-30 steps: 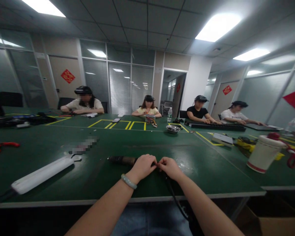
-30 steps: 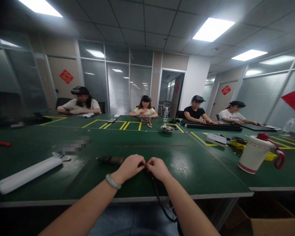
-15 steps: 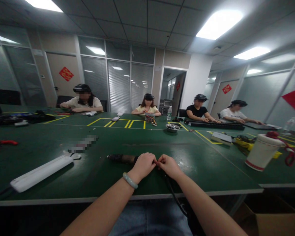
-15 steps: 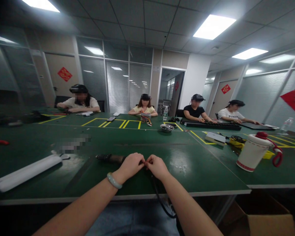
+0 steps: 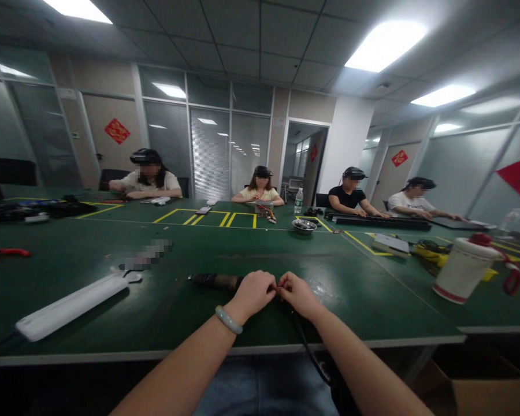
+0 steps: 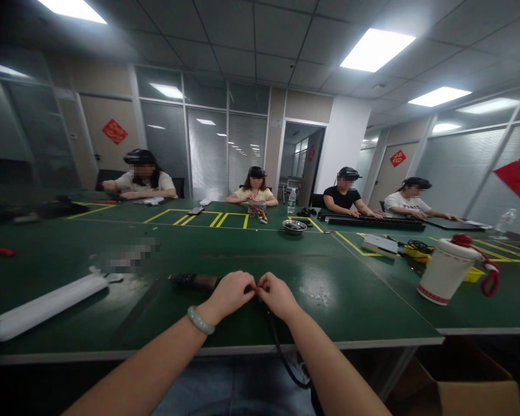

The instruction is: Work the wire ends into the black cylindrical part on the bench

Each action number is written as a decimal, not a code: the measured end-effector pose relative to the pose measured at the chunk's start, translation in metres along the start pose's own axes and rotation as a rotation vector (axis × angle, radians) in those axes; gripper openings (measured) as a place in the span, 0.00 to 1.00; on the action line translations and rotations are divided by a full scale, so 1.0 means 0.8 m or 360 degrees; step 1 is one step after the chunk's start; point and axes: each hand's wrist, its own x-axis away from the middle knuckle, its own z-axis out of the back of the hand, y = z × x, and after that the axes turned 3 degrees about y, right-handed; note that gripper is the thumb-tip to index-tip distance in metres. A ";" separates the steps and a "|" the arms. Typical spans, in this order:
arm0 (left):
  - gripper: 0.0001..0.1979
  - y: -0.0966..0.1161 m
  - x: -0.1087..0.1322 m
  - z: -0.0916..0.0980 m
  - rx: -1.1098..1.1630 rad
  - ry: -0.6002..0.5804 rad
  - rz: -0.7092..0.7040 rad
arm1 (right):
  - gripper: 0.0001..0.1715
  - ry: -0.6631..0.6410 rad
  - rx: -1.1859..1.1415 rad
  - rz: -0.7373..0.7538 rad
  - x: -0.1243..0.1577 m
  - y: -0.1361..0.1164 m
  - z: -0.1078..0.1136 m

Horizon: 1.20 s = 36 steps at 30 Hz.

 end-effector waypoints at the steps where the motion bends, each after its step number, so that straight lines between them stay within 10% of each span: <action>1: 0.02 0.001 0.000 0.000 -0.0007 0.0001 0.0007 | 0.07 -0.0007 0.0005 -0.0022 0.000 0.000 0.001; 36: 0.05 -0.006 0.002 -0.002 0.0026 -0.0023 0.0023 | 0.09 -0.0017 0.0001 -0.0058 0.002 0.006 0.007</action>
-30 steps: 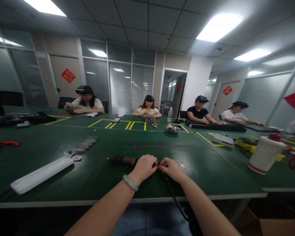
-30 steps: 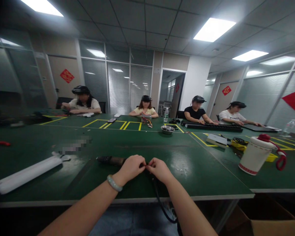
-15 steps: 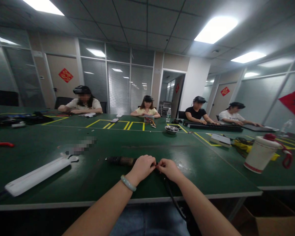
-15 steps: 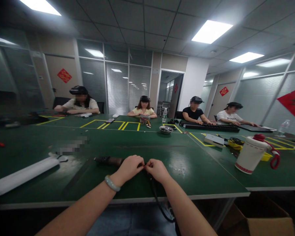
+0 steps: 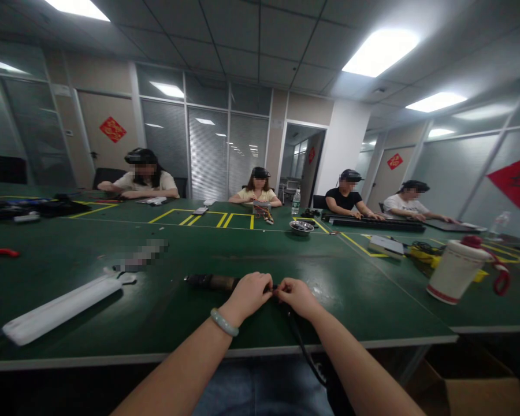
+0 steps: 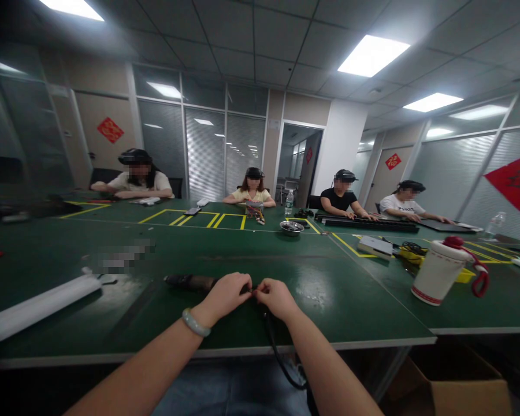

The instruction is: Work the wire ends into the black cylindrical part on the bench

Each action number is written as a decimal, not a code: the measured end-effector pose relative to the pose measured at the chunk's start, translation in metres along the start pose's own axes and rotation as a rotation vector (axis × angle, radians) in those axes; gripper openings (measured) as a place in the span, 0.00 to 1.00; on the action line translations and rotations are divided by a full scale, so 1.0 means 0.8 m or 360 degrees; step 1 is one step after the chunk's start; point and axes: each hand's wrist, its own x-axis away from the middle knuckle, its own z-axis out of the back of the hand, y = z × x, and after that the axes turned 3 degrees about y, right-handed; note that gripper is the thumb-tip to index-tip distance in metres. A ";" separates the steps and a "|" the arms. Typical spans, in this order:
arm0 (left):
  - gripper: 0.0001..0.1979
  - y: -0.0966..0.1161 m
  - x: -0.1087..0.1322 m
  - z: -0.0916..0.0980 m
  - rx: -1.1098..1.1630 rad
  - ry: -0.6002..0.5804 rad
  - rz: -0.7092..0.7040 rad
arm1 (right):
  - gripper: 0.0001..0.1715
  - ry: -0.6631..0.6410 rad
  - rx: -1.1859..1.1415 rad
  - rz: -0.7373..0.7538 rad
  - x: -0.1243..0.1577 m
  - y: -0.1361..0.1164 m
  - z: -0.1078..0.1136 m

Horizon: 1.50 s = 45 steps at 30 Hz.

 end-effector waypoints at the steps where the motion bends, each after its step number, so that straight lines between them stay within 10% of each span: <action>1: 0.05 0.000 0.000 0.000 0.0004 0.0001 0.0012 | 0.09 0.0002 -0.0008 0.0003 0.000 0.001 0.000; 45: 0.08 0.003 0.000 0.009 -0.0052 -0.0033 0.0025 | 0.07 0.0018 -0.0017 0.0000 -0.002 0.006 -0.001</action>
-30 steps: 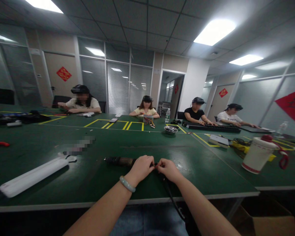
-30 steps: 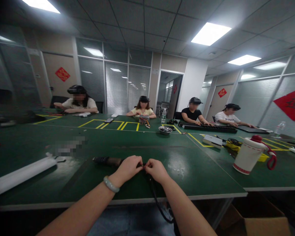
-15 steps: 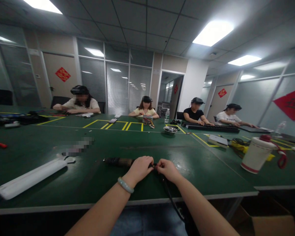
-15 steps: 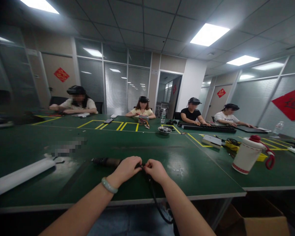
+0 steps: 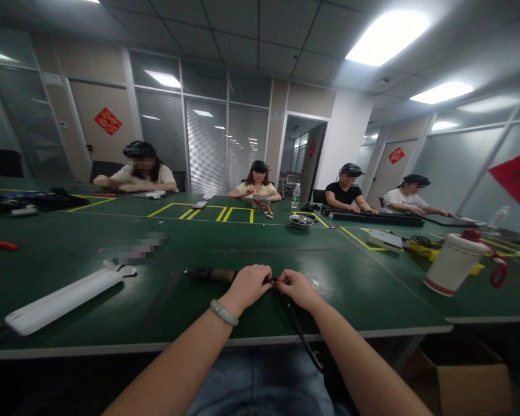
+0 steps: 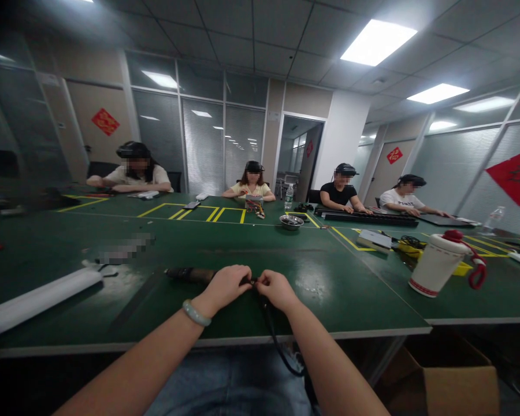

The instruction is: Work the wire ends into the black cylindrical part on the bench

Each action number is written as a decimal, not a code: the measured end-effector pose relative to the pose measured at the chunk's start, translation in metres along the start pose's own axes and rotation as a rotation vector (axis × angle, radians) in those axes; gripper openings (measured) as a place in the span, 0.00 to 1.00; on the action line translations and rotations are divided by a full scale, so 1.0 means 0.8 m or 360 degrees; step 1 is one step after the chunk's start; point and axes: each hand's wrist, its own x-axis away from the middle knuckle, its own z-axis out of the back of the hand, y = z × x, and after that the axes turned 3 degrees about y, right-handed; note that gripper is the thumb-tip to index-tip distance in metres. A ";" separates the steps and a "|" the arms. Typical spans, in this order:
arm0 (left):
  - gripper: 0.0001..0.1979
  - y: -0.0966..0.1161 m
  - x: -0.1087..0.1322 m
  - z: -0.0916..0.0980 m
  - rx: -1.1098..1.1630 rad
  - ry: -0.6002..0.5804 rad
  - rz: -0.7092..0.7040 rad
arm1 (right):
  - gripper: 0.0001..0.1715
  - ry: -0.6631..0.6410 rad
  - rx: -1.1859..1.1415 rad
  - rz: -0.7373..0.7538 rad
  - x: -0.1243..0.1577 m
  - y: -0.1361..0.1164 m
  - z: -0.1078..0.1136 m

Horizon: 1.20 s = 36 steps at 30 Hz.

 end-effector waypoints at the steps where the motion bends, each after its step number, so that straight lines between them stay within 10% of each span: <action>1: 0.08 0.000 0.000 0.000 0.0006 -0.0003 0.0000 | 0.07 -0.0002 0.0001 -0.0003 0.000 0.000 0.000; 36: 0.08 -0.001 -0.001 0.000 0.0028 -0.0033 0.0050 | 0.07 -0.0027 -0.0005 0.0036 -0.004 0.007 -0.001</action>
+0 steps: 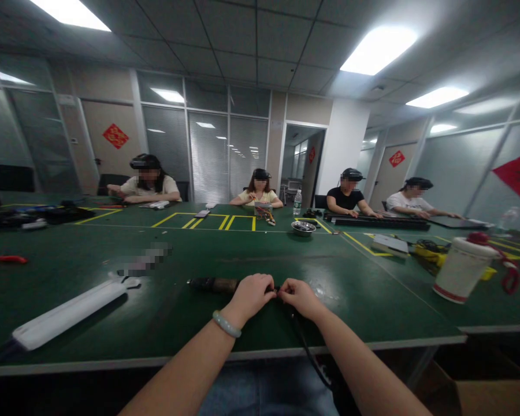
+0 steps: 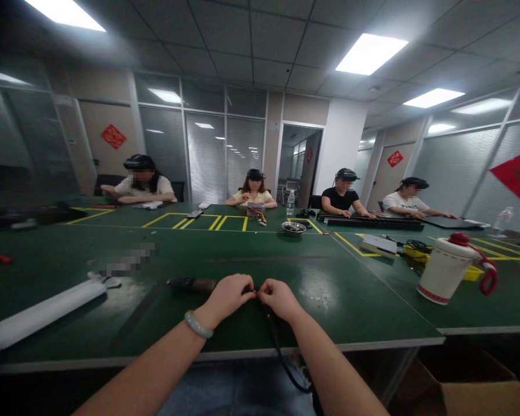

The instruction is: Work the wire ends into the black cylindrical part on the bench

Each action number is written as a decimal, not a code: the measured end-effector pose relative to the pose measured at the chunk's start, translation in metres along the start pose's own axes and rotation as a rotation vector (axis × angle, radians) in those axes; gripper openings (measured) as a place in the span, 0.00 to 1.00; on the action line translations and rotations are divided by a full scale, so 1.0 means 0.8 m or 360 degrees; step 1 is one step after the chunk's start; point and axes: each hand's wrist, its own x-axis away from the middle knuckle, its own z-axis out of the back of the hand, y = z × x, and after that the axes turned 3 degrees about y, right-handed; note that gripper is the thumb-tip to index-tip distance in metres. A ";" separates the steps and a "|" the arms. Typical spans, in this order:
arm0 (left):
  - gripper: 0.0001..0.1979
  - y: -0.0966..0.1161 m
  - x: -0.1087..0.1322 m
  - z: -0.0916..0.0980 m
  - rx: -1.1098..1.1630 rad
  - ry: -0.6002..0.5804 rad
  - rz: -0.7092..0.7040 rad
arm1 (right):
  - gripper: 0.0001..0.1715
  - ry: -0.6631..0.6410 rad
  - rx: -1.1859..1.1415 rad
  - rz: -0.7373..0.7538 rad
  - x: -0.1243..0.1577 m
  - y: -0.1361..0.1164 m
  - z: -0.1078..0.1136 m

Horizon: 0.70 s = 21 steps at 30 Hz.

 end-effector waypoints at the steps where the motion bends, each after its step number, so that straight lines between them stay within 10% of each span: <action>1: 0.07 0.000 0.000 0.000 -0.0009 -0.0002 -0.0001 | 0.07 0.0001 0.0016 0.0001 0.000 -0.001 0.000; 21: 0.04 -0.003 0.004 0.002 0.0086 0.0033 -0.0095 | 0.05 0.0050 0.0049 0.0041 0.003 -0.009 0.000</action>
